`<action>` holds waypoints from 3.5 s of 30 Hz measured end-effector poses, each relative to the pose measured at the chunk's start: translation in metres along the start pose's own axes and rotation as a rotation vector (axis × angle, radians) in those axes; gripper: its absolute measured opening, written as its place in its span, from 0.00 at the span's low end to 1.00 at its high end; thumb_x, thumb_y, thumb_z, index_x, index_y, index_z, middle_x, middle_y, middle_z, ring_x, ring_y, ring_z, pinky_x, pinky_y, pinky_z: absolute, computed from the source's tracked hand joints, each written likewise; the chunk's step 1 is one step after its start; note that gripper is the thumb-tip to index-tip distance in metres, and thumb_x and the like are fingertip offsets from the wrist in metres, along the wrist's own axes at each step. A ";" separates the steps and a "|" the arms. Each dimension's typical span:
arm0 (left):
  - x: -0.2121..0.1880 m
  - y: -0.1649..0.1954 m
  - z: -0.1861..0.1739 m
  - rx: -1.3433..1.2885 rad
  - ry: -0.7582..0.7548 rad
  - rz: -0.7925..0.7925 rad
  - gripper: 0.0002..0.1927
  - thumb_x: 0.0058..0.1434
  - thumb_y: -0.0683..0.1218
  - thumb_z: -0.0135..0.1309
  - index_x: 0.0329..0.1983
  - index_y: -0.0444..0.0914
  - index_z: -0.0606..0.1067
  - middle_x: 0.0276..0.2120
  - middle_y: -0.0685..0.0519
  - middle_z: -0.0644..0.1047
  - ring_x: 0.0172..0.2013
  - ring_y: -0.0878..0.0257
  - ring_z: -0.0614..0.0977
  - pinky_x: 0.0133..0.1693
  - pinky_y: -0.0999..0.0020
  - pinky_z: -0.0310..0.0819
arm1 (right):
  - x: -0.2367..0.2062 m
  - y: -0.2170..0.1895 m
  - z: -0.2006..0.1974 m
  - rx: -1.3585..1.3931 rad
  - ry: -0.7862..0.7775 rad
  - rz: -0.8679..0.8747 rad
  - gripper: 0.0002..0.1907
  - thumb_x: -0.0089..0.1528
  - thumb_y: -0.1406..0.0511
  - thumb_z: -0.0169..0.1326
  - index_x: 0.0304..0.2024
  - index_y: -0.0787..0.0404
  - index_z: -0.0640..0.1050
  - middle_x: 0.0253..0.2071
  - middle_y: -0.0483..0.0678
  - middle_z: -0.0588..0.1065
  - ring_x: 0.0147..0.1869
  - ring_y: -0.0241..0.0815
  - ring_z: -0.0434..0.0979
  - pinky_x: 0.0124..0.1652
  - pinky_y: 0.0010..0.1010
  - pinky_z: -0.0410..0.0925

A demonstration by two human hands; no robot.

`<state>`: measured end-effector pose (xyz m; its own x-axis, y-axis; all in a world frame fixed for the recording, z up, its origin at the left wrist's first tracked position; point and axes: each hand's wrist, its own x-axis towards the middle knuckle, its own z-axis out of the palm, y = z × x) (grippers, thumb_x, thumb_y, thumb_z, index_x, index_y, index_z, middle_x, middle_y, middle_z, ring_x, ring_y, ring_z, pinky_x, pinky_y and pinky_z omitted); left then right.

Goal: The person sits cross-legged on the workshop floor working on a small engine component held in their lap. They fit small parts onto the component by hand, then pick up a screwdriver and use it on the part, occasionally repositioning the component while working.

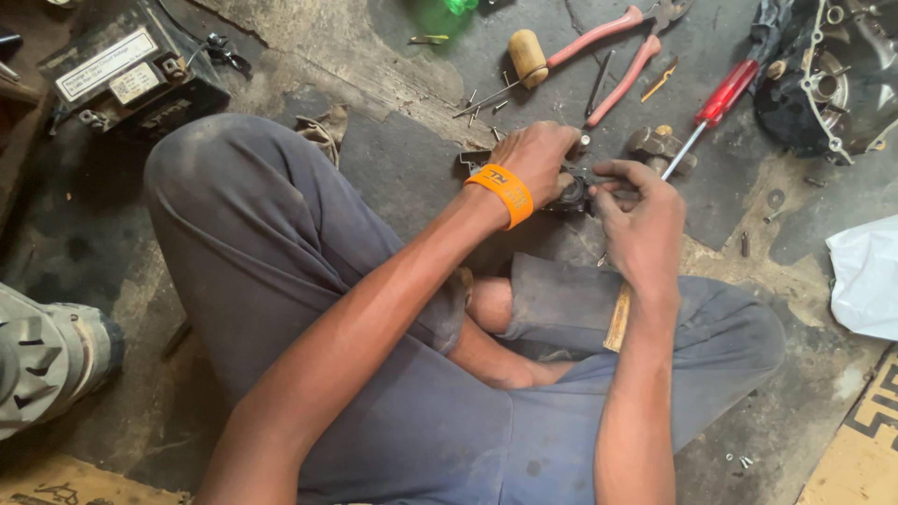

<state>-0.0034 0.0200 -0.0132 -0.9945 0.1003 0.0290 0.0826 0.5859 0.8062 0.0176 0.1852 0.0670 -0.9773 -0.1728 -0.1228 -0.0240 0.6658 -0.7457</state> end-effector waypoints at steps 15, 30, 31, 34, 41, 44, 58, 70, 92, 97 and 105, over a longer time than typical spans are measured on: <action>-0.008 0.006 0.005 0.078 0.044 -0.062 0.16 0.51 0.49 0.66 0.40 0.39 0.79 0.41 0.41 0.76 0.43 0.41 0.80 0.44 0.47 0.74 | 0.001 0.008 -0.009 0.043 -0.032 0.053 0.10 0.63 0.71 0.60 0.48 0.68 0.81 0.39 0.46 0.82 0.40 0.30 0.79 0.40 0.22 0.71; -0.015 0.004 0.012 -0.005 0.072 -0.124 0.13 0.49 0.50 0.69 0.35 0.42 0.80 0.40 0.47 0.77 0.43 0.45 0.81 0.43 0.51 0.75 | 0.012 0.013 0.008 -0.045 -0.084 0.118 0.10 0.62 0.69 0.60 0.43 0.71 0.80 0.33 0.51 0.82 0.34 0.34 0.83 0.34 0.25 0.74; -0.015 0.005 0.012 -0.006 0.072 -0.119 0.13 0.49 0.50 0.69 0.35 0.42 0.80 0.40 0.47 0.77 0.43 0.45 0.81 0.43 0.50 0.74 | 0.014 0.015 0.007 0.006 -0.110 0.128 0.10 0.62 0.70 0.60 0.43 0.71 0.80 0.33 0.50 0.82 0.35 0.34 0.84 0.35 0.25 0.75; -0.013 0.005 0.011 -0.001 0.066 -0.115 0.12 0.49 0.48 0.67 0.35 0.42 0.80 0.39 0.45 0.77 0.42 0.44 0.81 0.43 0.50 0.74 | 0.021 0.022 0.004 0.083 -0.167 0.149 0.09 0.61 0.71 0.60 0.42 0.72 0.79 0.34 0.50 0.82 0.36 0.34 0.83 0.36 0.24 0.75; -0.010 0.004 0.011 -0.010 0.036 -0.169 0.10 0.49 0.48 0.64 0.32 0.40 0.80 0.40 0.43 0.78 0.43 0.43 0.81 0.45 0.51 0.75 | 0.020 0.025 0.010 -0.018 -0.139 0.142 0.08 0.61 0.71 0.61 0.40 0.72 0.79 0.32 0.51 0.80 0.33 0.35 0.81 0.35 0.26 0.74; -0.013 0.006 0.014 0.006 0.064 -0.159 0.09 0.49 0.46 0.63 0.32 0.39 0.80 0.40 0.43 0.77 0.43 0.43 0.81 0.45 0.50 0.75 | 0.018 0.026 0.005 -0.013 -0.174 0.142 0.10 0.59 0.70 0.62 0.41 0.70 0.79 0.34 0.50 0.80 0.37 0.36 0.81 0.38 0.27 0.73; -0.008 -0.008 0.012 -0.023 0.007 -0.164 0.10 0.45 0.47 0.65 0.32 0.42 0.82 0.38 0.45 0.78 0.42 0.47 0.81 0.47 0.55 0.75 | 0.021 0.034 0.009 -0.120 -0.186 0.069 0.20 0.53 0.68 0.69 0.44 0.68 0.77 0.38 0.50 0.79 0.41 0.39 0.79 0.43 0.31 0.73; -0.007 -0.019 0.008 -0.059 0.022 -0.158 0.10 0.46 0.45 0.63 0.32 0.41 0.84 0.35 0.45 0.81 0.39 0.49 0.84 0.44 0.55 0.77 | 0.018 0.027 0.019 -0.120 -0.126 0.023 0.19 0.53 0.67 0.65 0.43 0.69 0.76 0.37 0.52 0.79 0.39 0.41 0.80 0.42 0.33 0.73; -0.001 -0.016 0.014 -0.106 0.017 -0.192 0.09 0.45 0.42 0.61 0.31 0.41 0.84 0.36 0.45 0.83 0.41 0.51 0.85 0.47 0.58 0.79 | 0.013 0.016 0.008 -0.159 -0.167 0.003 0.18 0.57 0.65 0.65 0.45 0.69 0.75 0.37 0.54 0.79 0.40 0.46 0.81 0.42 0.37 0.72; -0.007 -0.011 0.012 -0.050 0.076 -0.125 0.07 0.45 0.43 0.61 0.30 0.41 0.82 0.35 0.46 0.79 0.41 0.48 0.82 0.45 0.55 0.77 | 0.013 0.014 0.010 -0.159 -0.185 0.041 0.21 0.55 0.66 0.65 0.46 0.68 0.74 0.38 0.52 0.78 0.39 0.44 0.80 0.42 0.36 0.73; -0.018 0.015 -0.012 0.222 0.023 0.143 0.05 0.47 0.39 0.59 0.28 0.37 0.80 0.39 0.44 0.76 0.46 0.43 0.77 0.44 0.49 0.75 | 0.009 0.011 0.014 -0.138 -0.136 0.059 0.18 0.54 0.69 0.63 0.47 0.67 0.77 0.40 0.52 0.81 0.40 0.43 0.82 0.43 0.35 0.73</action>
<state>0.0155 0.0177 0.0057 -0.9726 0.1780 0.1494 0.2323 0.7294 0.6434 0.0117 0.1804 0.0485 -0.9405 -0.2209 -0.2580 -0.0052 0.7689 -0.6393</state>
